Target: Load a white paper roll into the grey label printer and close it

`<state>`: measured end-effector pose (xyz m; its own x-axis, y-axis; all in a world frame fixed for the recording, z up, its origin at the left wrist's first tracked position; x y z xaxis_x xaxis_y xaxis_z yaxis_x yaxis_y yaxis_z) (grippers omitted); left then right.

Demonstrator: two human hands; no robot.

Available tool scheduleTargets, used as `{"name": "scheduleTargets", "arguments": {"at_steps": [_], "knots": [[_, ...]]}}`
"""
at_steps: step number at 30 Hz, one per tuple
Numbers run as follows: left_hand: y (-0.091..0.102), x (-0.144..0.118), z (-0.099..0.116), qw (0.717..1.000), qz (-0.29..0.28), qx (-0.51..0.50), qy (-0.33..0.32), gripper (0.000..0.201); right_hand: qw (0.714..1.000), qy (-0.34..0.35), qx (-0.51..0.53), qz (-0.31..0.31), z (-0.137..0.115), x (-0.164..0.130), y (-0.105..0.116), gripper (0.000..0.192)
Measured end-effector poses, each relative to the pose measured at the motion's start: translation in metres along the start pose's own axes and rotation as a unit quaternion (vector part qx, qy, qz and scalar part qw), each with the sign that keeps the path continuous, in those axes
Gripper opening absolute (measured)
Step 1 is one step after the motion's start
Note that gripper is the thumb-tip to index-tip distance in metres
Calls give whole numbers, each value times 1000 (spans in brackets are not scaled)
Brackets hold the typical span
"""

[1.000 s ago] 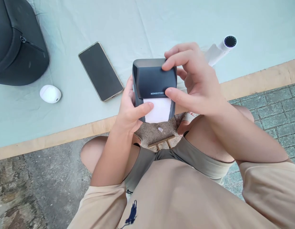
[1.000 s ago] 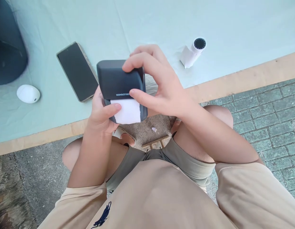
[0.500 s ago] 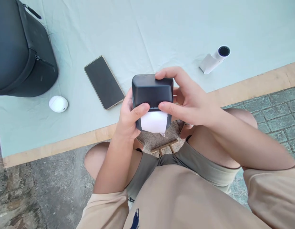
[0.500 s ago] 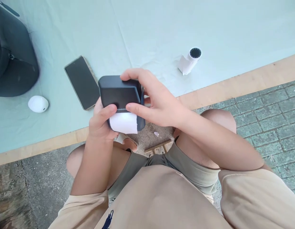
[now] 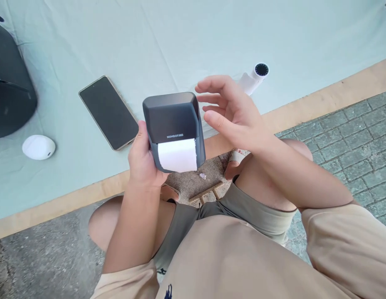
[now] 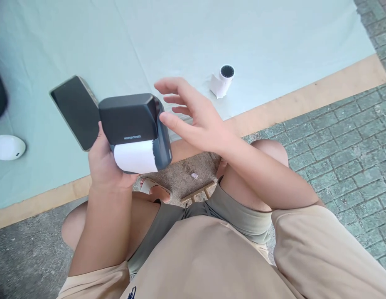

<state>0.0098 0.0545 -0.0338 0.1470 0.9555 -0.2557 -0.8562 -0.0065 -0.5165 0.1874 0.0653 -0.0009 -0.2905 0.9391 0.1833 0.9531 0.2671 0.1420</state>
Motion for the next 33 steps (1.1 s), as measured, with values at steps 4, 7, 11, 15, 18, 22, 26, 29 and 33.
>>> {"name": "scheduleTargets", "arguments": {"at_steps": [4,7,11,15,18,22,26,29,33], "knots": [[2,-2,0,1000,18,-5,-21,33,999,18,-1,-33,-3,-2,-7,46],[0,-3,0,1000,2,-4,-23,30,998,32,-18,-57,-8,-2,-11,54],[0,-2,0,1000,9,-15,-9,32,996,23,-41,-78,-13,0,-12,56],[-6,-2,1,999,2,-40,19,40,992,42,-114,-26,-25,8,-7,52],[-13,-4,5,998,-54,-42,-8,41,989,42,-138,27,-40,16,-6,41],[-10,-4,2,998,-53,-8,-13,25,983,49,-129,118,-61,24,-4,12],[-5,-4,-1,1000,-18,17,-15,29,962,60,-257,76,-65,29,-7,13],[-5,-5,-1,999,-13,30,-13,27,910,47,-408,-56,-58,34,-17,9],[-5,-6,-2,998,6,55,-22,31,855,19,-506,-110,-58,41,-29,14]]}}
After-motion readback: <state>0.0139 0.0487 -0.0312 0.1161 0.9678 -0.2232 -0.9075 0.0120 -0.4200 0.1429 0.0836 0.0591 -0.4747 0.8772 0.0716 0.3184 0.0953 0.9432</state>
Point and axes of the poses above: each hand's wrist, its own x-axis towards the middle knuckle, its own y-axis out of the back of the hand, z = x × y, the point moved 4 cm from there along x, towards the middle knuckle, and after that the axes turned 7 degrees about x, right-handed, at the moved point
